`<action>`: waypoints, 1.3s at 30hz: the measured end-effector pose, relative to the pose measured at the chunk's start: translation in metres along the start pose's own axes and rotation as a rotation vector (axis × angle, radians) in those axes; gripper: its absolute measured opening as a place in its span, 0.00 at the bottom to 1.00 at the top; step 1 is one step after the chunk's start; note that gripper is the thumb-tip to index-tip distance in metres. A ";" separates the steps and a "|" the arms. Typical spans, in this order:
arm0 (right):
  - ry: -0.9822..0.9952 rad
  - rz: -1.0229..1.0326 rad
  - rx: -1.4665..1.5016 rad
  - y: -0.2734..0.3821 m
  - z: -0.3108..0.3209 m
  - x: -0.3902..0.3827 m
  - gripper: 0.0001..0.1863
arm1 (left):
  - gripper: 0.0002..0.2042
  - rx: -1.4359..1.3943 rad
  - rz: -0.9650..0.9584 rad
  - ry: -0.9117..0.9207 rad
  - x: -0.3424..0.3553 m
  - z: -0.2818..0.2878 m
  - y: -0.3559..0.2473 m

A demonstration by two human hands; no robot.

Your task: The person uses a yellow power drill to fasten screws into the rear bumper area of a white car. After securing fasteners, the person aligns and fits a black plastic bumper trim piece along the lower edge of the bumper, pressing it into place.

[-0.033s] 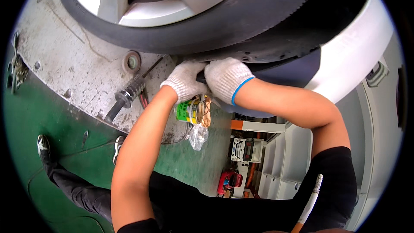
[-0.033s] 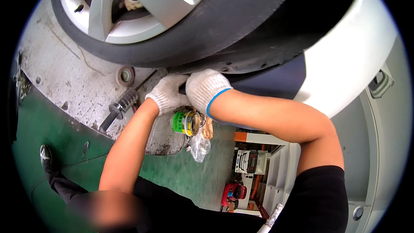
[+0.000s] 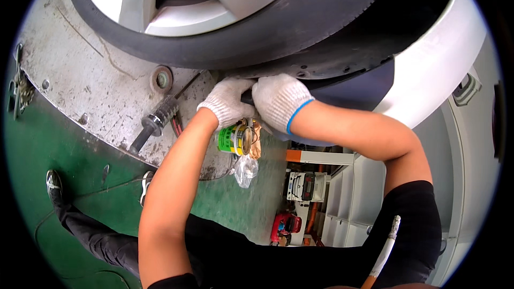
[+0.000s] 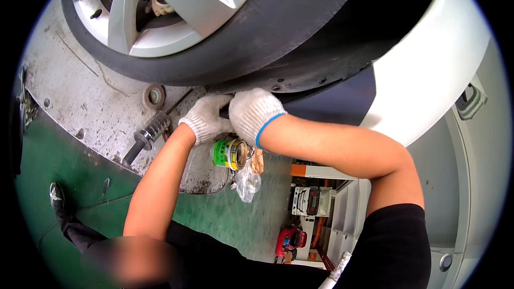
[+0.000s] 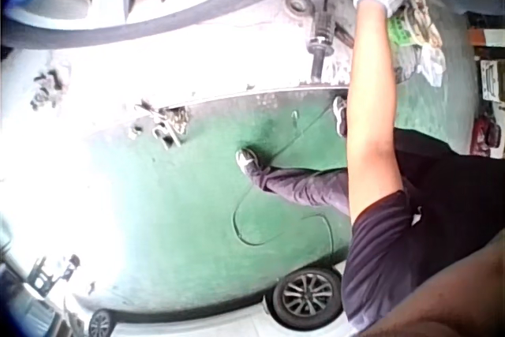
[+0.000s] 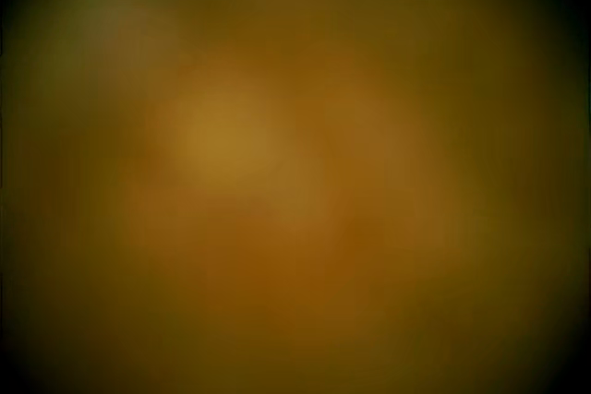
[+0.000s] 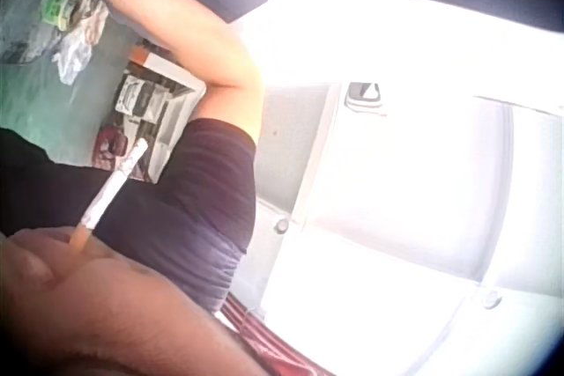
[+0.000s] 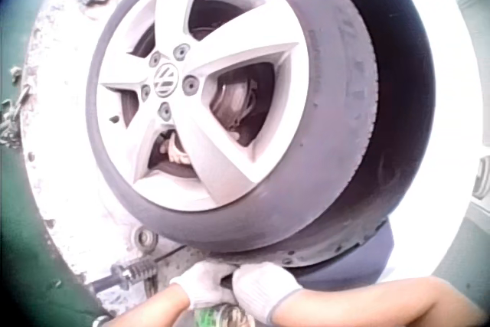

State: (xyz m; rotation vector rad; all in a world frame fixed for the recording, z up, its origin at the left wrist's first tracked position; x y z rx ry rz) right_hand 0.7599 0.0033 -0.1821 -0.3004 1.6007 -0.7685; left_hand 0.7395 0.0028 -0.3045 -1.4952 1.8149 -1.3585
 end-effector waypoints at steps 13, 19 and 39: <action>-0.594 0.746 0.517 0.043 -0.010 -0.140 0.10 | 0.27 0.150 0.000 -0.013 0.000 -0.008 -0.018; -0.439 0.507 0.204 -0.013 -0.004 -0.077 0.19 | 0.23 -0.006 0.061 -0.041 -0.001 -0.017 0.005; -1.131 0.440 0.257 -0.078 0.024 -0.155 0.22 | 0.40 0.616 0.199 -0.478 -0.030 -0.004 -0.022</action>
Point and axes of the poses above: each hand's wrist, its own x-axis towards the middle knuckle, its own z-axis out of the back of the hand, y = z × x, the point moved 6 cm from there along x, towards the middle knuckle, and after that the axes turned 1 degree about -y, right-handed, at the moved point
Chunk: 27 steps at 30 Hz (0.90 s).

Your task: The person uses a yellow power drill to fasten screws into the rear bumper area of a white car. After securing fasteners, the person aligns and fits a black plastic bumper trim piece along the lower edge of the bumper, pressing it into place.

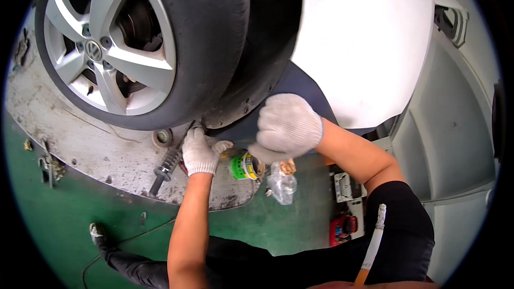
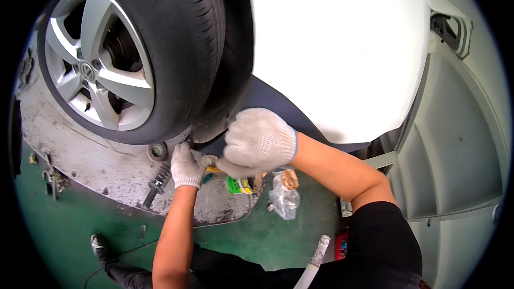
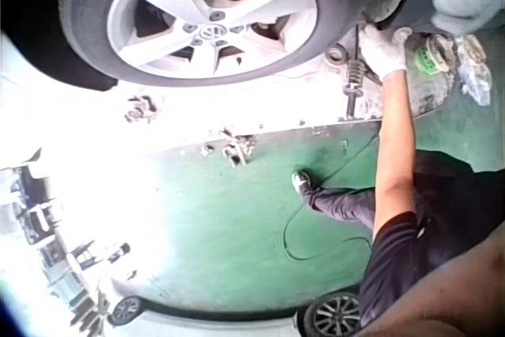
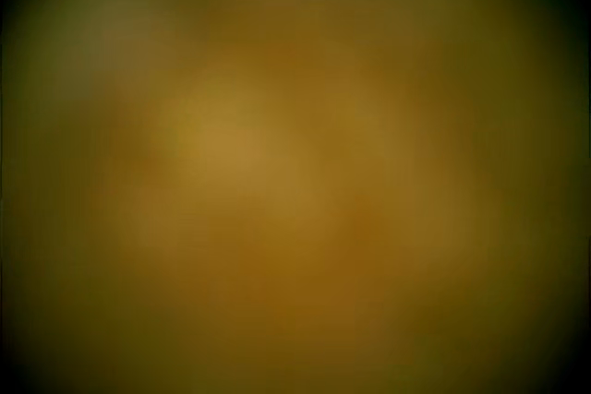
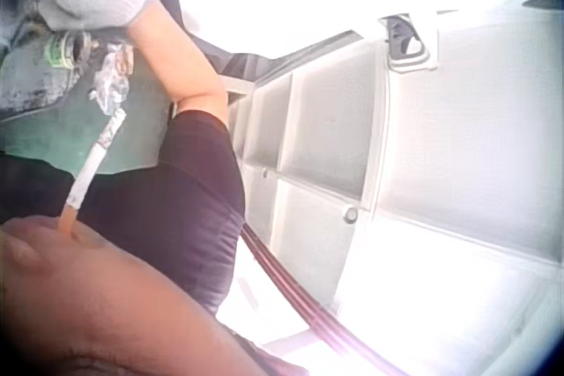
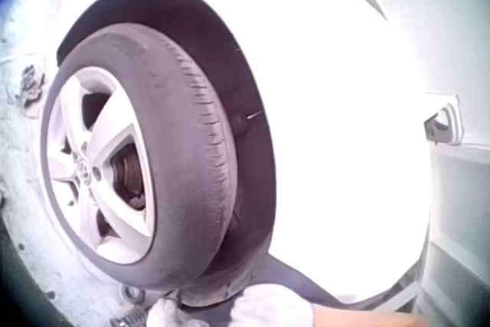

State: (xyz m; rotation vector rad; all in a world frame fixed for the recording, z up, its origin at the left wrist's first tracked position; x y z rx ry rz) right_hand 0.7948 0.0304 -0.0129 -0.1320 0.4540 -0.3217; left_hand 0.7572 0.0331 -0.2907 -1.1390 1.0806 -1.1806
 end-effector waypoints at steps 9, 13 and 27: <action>-0.335 -0.487 0.407 0.018 -0.105 -0.149 0.13 | 0.35 0.206 -0.118 0.078 -0.016 -0.004 -0.050; -0.679 -0.830 0.458 0.023 -0.122 -0.266 0.11 | 0.29 -0.672 -0.029 -0.013 -0.015 0.020 -0.132; -1.241 0.223 0.658 0.084 0.003 -0.383 0.13 | 0.59 0.413 -0.170 -0.596 -0.062 -0.039 -0.283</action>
Point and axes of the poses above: each hand's wrist, its own x-axis towards the middle knuckle, its own z-axis out of the back of the hand, y = z × x, the point moved 6 cm from there along x, towards the middle knuckle, and after that the axes turned 1 degree about -y, right-handed, at the moved point
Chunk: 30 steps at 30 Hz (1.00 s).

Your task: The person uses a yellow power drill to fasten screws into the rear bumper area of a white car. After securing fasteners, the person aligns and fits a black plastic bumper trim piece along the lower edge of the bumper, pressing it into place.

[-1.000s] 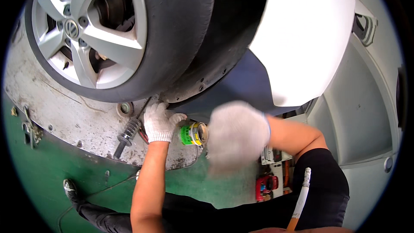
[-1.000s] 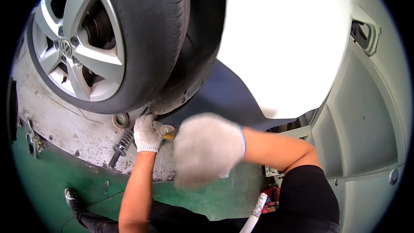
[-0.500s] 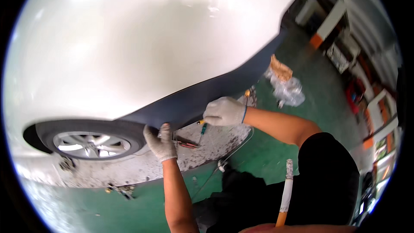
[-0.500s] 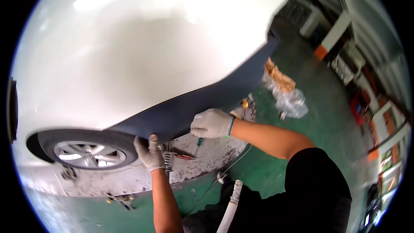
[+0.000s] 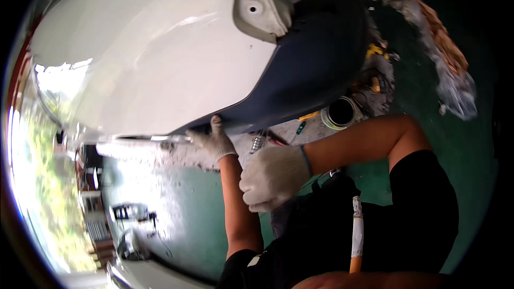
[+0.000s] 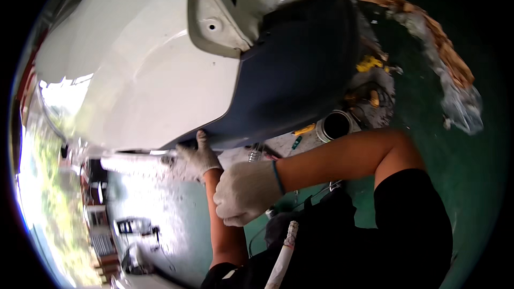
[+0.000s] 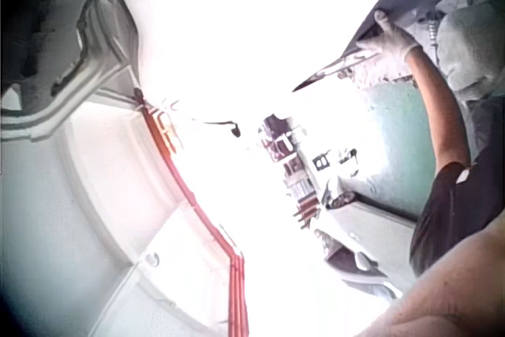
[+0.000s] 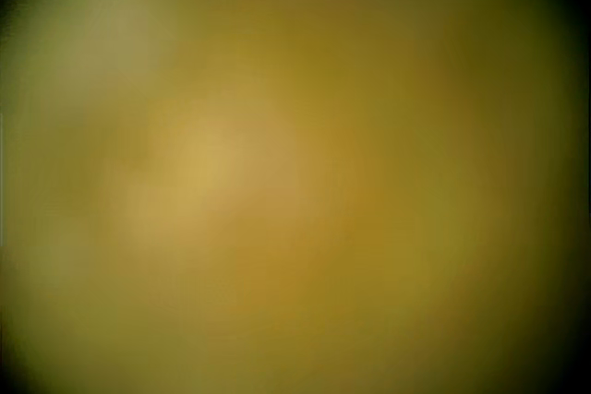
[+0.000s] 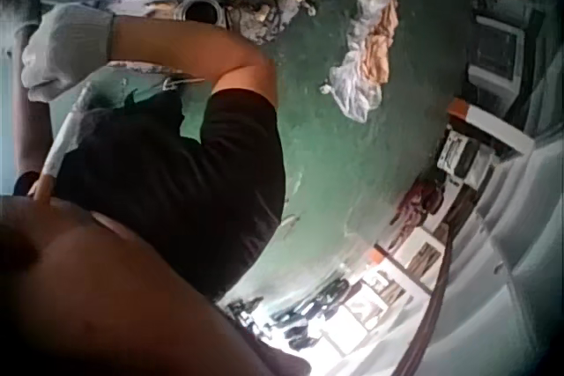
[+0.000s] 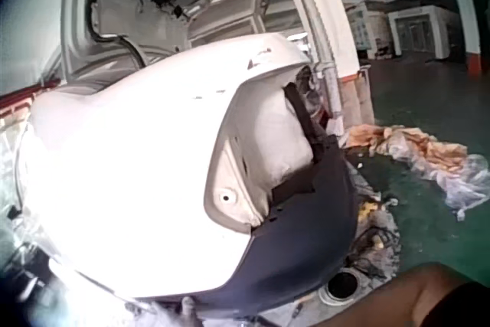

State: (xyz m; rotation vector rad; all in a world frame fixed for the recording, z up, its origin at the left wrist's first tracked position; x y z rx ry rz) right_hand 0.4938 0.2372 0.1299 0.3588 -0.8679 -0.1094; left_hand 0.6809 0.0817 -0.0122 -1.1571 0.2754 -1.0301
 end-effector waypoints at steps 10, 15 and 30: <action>0.173 -0.206 -0.380 -0.142 -0.032 -0.020 0.19 | 0.63 -0.057 0.082 0.080 0.003 0.007 0.006; 0.122 -0.325 -0.410 -0.141 -0.030 -0.013 0.20 | 0.69 -0.065 0.131 0.168 0.009 0.006 -0.016; 0.207 -0.373 -0.466 -0.161 -0.052 0.017 0.26 | 0.72 -0.227 0.212 -0.058 0.003 -0.008 0.022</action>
Point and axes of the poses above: each hand's wrist, its own x-axis towards the middle knuckle, its own z-axis out of the back of the hand, y = z × x, the point moved 6 cm from there along x, towards the middle knuckle, and after that the axes turned 1 degree about -y, right-handed, at the moved point
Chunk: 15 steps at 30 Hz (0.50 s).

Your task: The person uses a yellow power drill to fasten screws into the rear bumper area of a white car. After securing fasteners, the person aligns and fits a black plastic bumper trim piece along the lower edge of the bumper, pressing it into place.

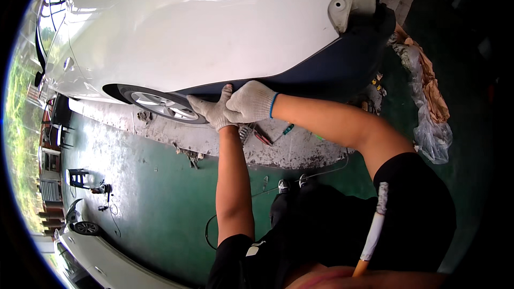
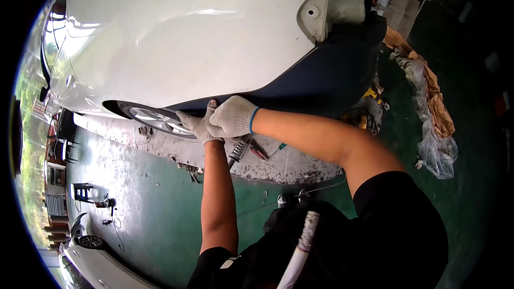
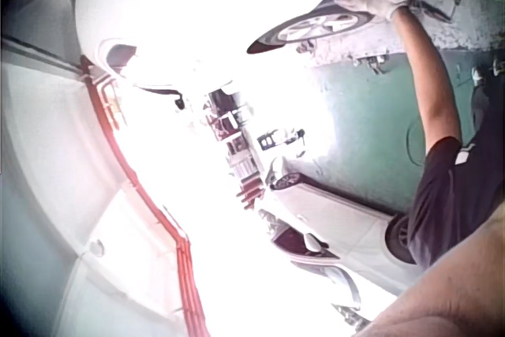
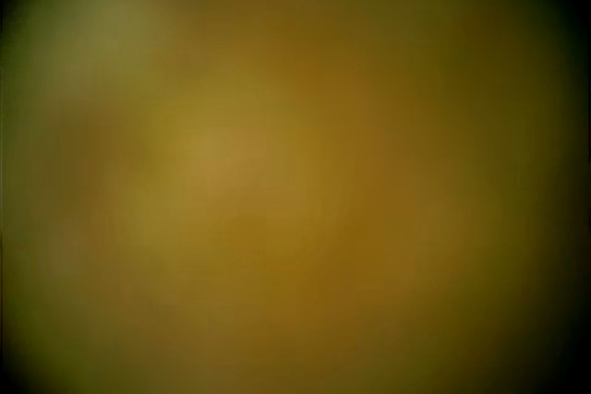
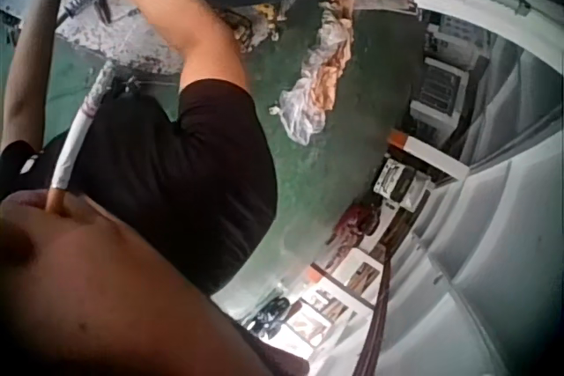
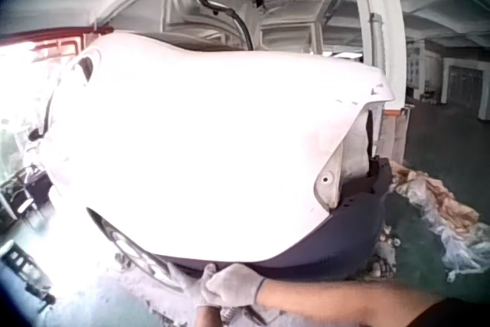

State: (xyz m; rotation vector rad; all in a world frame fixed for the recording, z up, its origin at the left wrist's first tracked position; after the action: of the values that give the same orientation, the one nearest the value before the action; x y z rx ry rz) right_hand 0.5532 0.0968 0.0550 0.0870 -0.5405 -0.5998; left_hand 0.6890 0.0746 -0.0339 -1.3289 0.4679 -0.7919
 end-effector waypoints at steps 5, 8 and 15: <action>0.098 -0.004 0.004 0.027 0.006 0.003 0.21 | 0.68 -0.306 -0.029 0.044 0.024 -0.004 0.025; 0.042 0.121 0.172 0.079 0.034 -0.016 0.19 | 0.65 -0.294 0.068 0.043 0.015 -0.004 0.004; -0.105 0.013 0.067 0.002 0.005 -0.003 0.19 | 0.63 -0.544 0.098 0.122 0.002 -0.002 -0.014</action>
State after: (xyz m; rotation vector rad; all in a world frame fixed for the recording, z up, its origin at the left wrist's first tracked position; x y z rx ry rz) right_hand 0.5495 0.1009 0.0580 0.1162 -0.6624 -0.5758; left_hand 0.6858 0.0712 -0.0209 -1.7468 0.8826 -0.6897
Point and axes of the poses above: each hand's wrist, its own x-axis towards the middle knuckle, its own z-axis out of the back of the hand, y = z × x, the point moved 6 cm from there along x, towards the middle knuckle, and after that the axes turned 1 degree about -y, right-handed, at the moved point
